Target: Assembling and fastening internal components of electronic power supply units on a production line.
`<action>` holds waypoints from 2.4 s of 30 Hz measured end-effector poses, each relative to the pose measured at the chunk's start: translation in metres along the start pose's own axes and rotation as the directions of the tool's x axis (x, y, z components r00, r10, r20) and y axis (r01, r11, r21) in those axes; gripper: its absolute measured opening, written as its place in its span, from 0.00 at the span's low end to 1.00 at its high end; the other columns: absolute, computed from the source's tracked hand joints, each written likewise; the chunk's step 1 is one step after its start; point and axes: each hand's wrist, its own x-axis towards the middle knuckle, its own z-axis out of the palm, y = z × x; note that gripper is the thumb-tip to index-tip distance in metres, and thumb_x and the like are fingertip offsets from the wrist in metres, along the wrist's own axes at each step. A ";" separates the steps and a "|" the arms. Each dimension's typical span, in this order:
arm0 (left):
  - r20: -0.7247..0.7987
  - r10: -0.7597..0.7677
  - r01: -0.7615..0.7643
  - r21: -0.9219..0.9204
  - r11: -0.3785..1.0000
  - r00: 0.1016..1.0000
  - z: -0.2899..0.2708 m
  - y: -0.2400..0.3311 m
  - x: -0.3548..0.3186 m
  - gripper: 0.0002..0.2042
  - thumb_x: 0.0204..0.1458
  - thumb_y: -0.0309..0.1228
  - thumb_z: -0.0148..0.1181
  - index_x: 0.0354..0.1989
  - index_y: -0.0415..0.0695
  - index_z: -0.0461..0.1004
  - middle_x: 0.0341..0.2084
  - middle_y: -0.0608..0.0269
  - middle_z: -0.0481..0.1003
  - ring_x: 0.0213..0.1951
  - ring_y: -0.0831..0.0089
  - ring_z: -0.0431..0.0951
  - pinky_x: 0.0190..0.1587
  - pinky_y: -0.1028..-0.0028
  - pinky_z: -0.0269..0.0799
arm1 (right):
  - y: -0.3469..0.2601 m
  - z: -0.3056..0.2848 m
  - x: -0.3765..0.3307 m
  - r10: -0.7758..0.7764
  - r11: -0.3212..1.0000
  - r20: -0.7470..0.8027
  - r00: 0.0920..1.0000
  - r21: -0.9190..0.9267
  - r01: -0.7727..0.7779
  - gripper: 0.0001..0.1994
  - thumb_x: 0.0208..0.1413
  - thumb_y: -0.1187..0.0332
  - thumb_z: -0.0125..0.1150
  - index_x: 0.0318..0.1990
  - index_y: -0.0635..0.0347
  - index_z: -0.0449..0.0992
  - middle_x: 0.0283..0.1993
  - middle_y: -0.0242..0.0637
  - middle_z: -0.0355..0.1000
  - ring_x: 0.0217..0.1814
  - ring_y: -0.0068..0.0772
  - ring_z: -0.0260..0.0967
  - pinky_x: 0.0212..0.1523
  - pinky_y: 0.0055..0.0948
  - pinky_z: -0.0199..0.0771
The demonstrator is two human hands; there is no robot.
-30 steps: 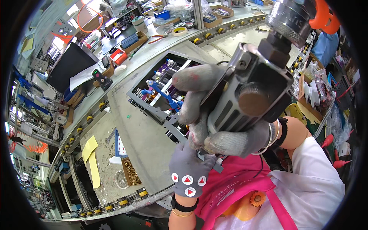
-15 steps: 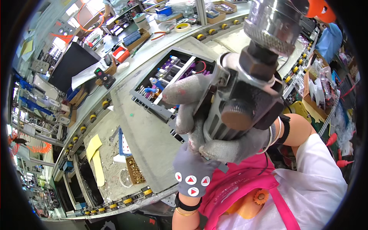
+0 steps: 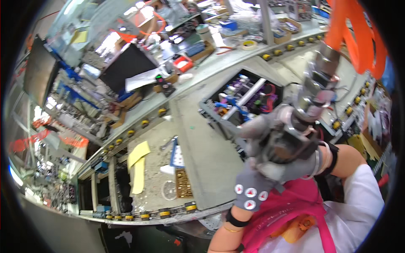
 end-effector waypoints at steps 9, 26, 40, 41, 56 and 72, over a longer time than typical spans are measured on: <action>-0.168 0.104 -0.091 0.087 0.992 0.980 -0.007 -0.002 0.006 0.21 0.33 0.33 0.71 0.36 0.39 0.71 0.29 0.52 0.73 0.30 0.56 0.75 0.31 0.65 0.72 | 0.000 -0.003 0.011 0.001 1.000 -0.059 0.998 0.019 0.000 0.25 0.44 0.81 0.62 0.54 0.65 0.66 0.41 0.30 0.70 0.45 0.18 0.67 0.47 0.23 0.69; -0.017 -0.580 0.008 -0.999 0.040 0.815 -0.025 0.002 -0.044 0.16 0.56 0.24 0.48 0.53 0.36 0.64 0.48 0.47 0.69 0.51 0.57 0.72 0.50 0.59 0.74 | -0.013 -0.007 0.012 -0.208 0.958 -0.126 0.970 0.174 0.228 0.36 0.46 0.75 0.62 0.63 0.66 0.52 0.40 0.38 0.68 0.35 0.27 0.72 0.37 0.32 0.80; -0.016 -0.626 0.047 -0.995 0.084 0.779 -0.020 0.015 -0.039 0.11 0.57 0.34 0.57 0.39 0.39 0.70 0.19 0.60 0.72 0.17 0.75 0.71 0.17 0.78 0.67 | 0.002 0.000 0.001 -0.089 0.940 -0.029 0.996 0.329 0.093 0.35 0.42 0.84 0.60 0.62 0.63 0.57 0.47 0.37 0.69 0.42 0.27 0.74 0.44 0.26 0.76; -0.034 -0.637 0.000 -0.999 0.053 0.770 -0.021 0.020 -0.036 0.11 0.57 0.34 0.56 0.40 0.40 0.69 0.19 0.60 0.72 0.18 0.75 0.71 0.17 0.78 0.67 | 0.002 -0.001 0.000 -0.093 0.939 -0.026 0.995 0.330 0.097 0.35 0.42 0.84 0.60 0.62 0.63 0.57 0.47 0.37 0.69 0.42 0.27 0.74 0.44 0.26 0.76; 0.059 -0.365 0.012 -0.991 -0.130 0.929 -0.012 0.013 -0.047 0.13 0.60 0.42 0.50 0.38 0.44 0.69 0.15 0.67 0.65 0.12 0.83 0.58 0.11 0.83 0.52 | 0.002 0.023 -0.010 -0.258 0.915 -0.073 0.963 0.302 0.268 0.34 0.46 0.77 0.65 0.61 0.57 0.56 0.43 0.37 0.66 0.40 0.29 0.73 0.40 0.35 0.79; -0.278 -0.239 0.101 -0.431 0.897 0.930 -0.054 -0.021 -0.020 0.20 0.47 0.38 0.66 0.47 0.41 0.73 0.15 0.76 0.57 0.19 0.87 0.56 0.21 0.83 0.52 | -0.039 0.007 0.004 -0.212 0.974 -0.167 0.963 0.050 0.223 0.37 0.45 0.76 0.65 0.63 0.70 0.53 0.40 0.39 0.69 0.34 0.27 0.73 0.34 0.33 0.80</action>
